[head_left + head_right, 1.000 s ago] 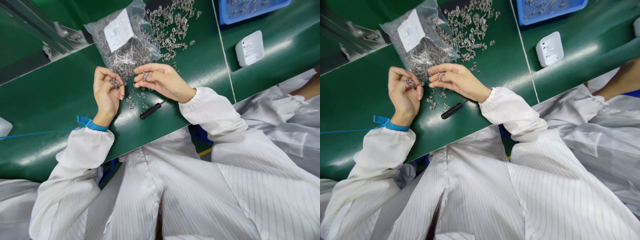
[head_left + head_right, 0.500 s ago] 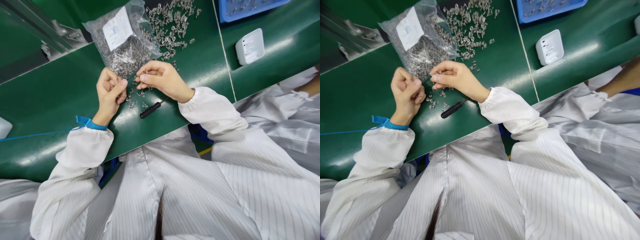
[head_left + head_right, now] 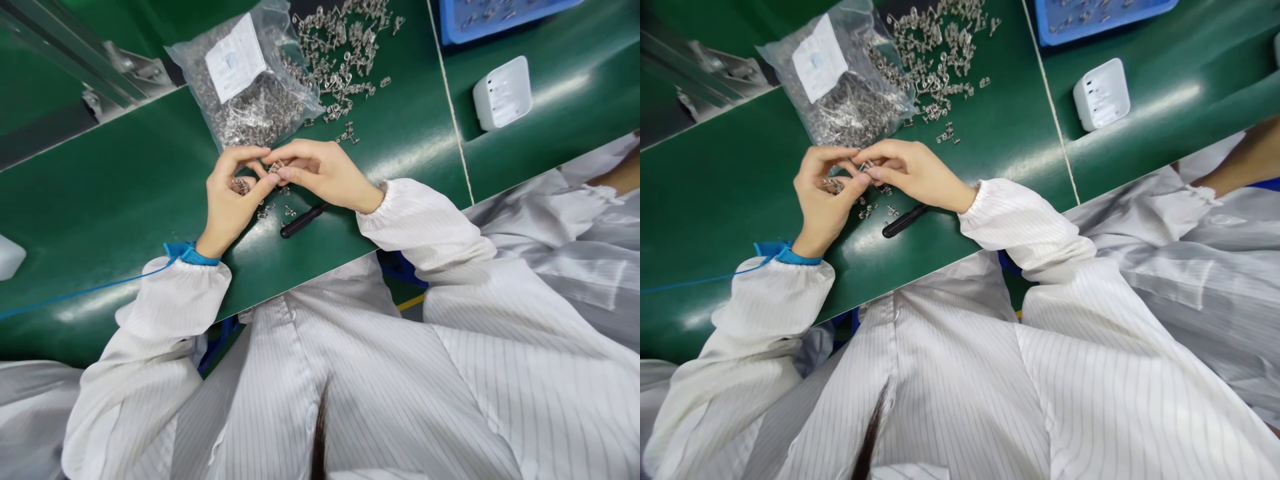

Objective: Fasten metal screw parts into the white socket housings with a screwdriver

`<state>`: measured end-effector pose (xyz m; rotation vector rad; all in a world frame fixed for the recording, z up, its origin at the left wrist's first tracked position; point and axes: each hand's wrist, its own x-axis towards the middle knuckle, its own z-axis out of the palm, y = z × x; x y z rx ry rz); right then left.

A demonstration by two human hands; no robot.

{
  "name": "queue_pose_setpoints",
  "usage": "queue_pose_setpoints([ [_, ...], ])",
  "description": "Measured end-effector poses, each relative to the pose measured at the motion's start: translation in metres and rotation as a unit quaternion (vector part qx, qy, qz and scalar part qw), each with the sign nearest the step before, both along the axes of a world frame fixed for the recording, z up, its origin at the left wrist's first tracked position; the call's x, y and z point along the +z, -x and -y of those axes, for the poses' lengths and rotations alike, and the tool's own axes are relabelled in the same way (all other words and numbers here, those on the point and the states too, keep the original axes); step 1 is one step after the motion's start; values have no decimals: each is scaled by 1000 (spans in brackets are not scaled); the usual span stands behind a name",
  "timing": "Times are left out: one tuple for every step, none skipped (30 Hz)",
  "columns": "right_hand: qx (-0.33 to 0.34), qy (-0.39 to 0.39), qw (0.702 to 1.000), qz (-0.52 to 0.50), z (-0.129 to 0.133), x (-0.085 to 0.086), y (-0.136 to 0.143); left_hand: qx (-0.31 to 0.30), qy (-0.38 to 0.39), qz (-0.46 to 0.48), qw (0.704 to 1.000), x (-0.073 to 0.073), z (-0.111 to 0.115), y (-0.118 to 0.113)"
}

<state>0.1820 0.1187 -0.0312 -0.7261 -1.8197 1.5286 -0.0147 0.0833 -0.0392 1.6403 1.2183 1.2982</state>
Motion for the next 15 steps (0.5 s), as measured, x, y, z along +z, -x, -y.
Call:
queue_pose_setpoints([
  [4, -19, 1000, 5, 0, -1, -1, 4, 1, -1, 1000, 0, 0, 0],
  [8, -36, 999, 9, 1, -1, -1, 9, 3, -2, 1000, 0, 1, 0],
  [11, -48, 999, 12, 2, -1, -2, 14, 6, -1, 1000, 0, 1, 0],
  [15, -56, 998, 14, 2, -2, -2, 18, 11, 0, 1000, 0, 1, 0],
  [18, -60, 998, 15, 3, -2, -2, 18, 15, 1, 1000, 0, 2, 0],
  [20, -62, 998, 12, 4, -2, -2, 18, 18, 2, 1000, 1, 2, 0],
  [22, -61, 998, 8, 4, -2, -2, 15, 22, 1, 1000, 1, 2, 1],
  [23, -59, 998, 4, 4, -2, -1, 12, 26, -3, 1000, 2, 2, 1],
  [25, -56, 998, 0, 4, -2, -1, 10, 31, -8, 999, 2, 2, 1],
  [28, -52, 998, -3, 4, -3, -1, 10, 35, -13, 999, 3, 1, 1],
  [32, -48, 998, -4, 4, -3, -1, 10, 37, -16, 999, 3, 1, 2],
  [35, -45, 998, -4, 4, -4, -1, 10, 39, -16, 999, 3, 1, 2],
  [37, -43, 998, -2, 3, -4, -1, 10, 39, -16, 999, 2, 1, 2],
  [38, -42, 998, 0, 3, -4, -1, 9, 36, -14, 999, 2, 1, 3],
  [39, -43, 998, 4, 3, -4, -1, 8, 31, -11, 999, 1, 0, 3],
])
